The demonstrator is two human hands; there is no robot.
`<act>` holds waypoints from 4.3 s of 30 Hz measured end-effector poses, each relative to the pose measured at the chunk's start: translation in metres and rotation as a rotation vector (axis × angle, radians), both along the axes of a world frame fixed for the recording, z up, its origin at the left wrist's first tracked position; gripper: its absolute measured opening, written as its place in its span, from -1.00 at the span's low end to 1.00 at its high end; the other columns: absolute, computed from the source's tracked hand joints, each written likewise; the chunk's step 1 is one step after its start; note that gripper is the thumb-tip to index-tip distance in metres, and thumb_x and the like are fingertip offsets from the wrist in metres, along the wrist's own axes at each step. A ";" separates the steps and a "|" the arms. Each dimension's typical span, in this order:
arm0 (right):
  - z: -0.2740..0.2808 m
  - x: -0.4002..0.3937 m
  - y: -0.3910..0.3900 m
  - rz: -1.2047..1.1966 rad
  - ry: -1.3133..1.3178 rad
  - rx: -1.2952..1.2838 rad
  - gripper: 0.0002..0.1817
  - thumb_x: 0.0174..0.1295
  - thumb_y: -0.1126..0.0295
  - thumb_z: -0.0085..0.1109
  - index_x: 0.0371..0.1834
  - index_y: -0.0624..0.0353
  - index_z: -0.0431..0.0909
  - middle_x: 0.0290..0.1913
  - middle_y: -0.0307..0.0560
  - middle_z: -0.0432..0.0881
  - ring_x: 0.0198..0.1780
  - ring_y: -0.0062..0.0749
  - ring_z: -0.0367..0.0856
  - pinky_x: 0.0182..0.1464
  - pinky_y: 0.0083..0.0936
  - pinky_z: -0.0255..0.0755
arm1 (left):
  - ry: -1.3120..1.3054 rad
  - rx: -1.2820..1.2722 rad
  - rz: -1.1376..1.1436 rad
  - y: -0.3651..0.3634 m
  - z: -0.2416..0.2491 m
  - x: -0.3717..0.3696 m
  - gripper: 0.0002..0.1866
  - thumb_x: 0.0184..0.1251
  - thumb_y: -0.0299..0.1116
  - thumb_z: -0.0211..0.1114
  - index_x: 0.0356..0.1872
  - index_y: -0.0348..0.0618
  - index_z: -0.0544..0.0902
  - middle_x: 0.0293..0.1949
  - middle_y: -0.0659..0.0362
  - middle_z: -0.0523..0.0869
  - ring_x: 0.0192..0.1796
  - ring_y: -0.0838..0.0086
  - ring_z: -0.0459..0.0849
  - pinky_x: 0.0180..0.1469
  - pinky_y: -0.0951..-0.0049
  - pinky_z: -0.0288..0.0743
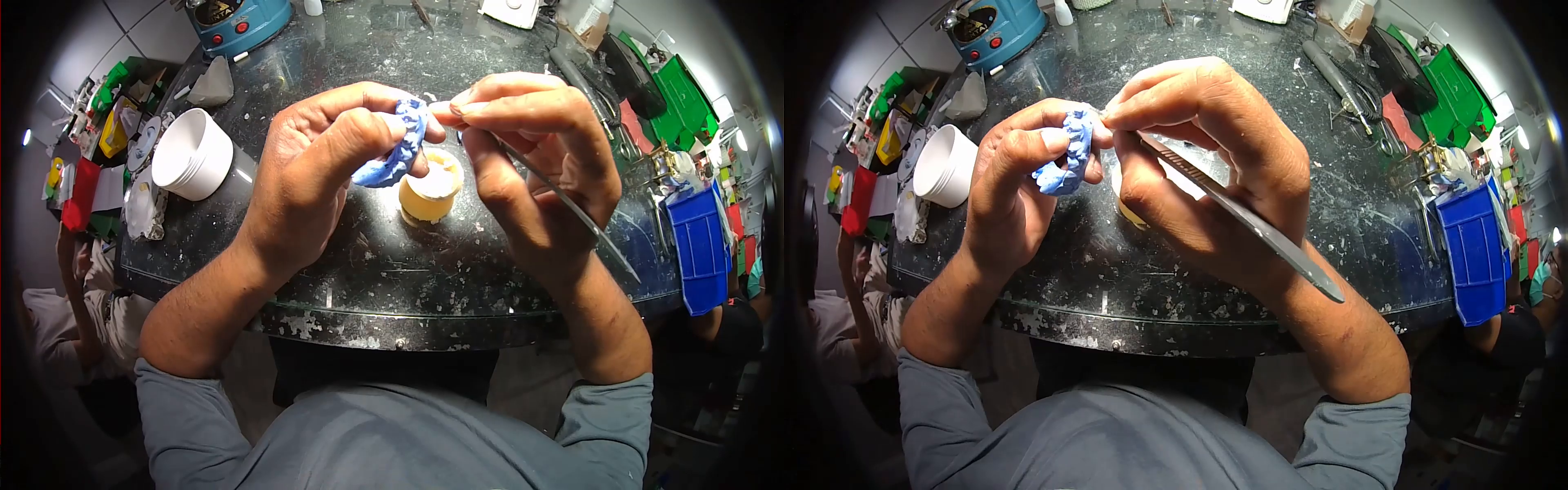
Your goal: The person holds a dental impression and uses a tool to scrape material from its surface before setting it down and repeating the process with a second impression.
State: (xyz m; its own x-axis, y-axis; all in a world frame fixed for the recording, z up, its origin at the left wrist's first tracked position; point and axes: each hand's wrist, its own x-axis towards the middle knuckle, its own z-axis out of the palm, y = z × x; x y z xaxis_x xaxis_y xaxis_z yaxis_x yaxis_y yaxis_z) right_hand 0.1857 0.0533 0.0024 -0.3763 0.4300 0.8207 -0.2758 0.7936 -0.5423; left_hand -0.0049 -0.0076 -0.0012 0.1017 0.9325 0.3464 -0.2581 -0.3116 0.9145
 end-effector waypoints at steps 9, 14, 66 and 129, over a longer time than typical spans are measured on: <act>0.003 0.005 0.010 -0.105 -0.024 0.143 -0.75 0.26 0.68 -0.05 0.00 0.41 0.45 0.09 0.28 0.55 0.17 -0.10 0.60 0.26 -0.27 0.45 | -0.053 -0.096 0.035 -0.002 0.004 0.007 -0.57 0.30 -0.18 0.14 -0.04 -0.40 0.57 -0.16 0.04 0.67 -0.22 0.48 0.66 -0.09 0.51 0.52; 0.007 0.013 0.022 -0.266 -0.313 0.241 -0.51 0.24 0.38 -0.24 0.08 0.32 0.62 0.31 0.19 0.49 0.50 0.05 0.19 0.53 -0.07 -0.10 | -0.130 -0.156 0.015 -0.002 0.005 0.008 -0.56 0.36 -0.17 0.13 0.05 -0.36 0.53 -0.12 0.02 0.68 -0.17 0.48 0.67 -0.11 0.54 0.50; -0.005 0.001 0.016 -0.054 0.033 -0.241 -0.61 0.27 0.68 0.18 0.18 0.37 0.49 0.11 0.06 0.64 0.16 -0.37 0.62 0.21 -0.54 0.51 | 0.064 0.095 0.194 0.007 -0.002 0.007 -0.63 0.47 -0.43 0.12 0.22 -0.28 0.34 0.11 -0.17 0.64 0.21 0.16 0.63 0.30 0.25 0.44; -0.007 0.001 0.020 -0.154 0.022 -0.312 -0.68 0.24 0.60 0.29 0.07 0.31 0.61 -0.02 -0.02 0.70 0.02 -0.44 0.68 0.10 -0.57 0.56 | 0.178 0.152 0.327 0.009 -0.005 0.005 -0.58 0.38 -0.43 0.26 0.25 -0.15 0.57 0.12 0.13 0.68 0.12 0.53 0.62 0.06 0.53 0.45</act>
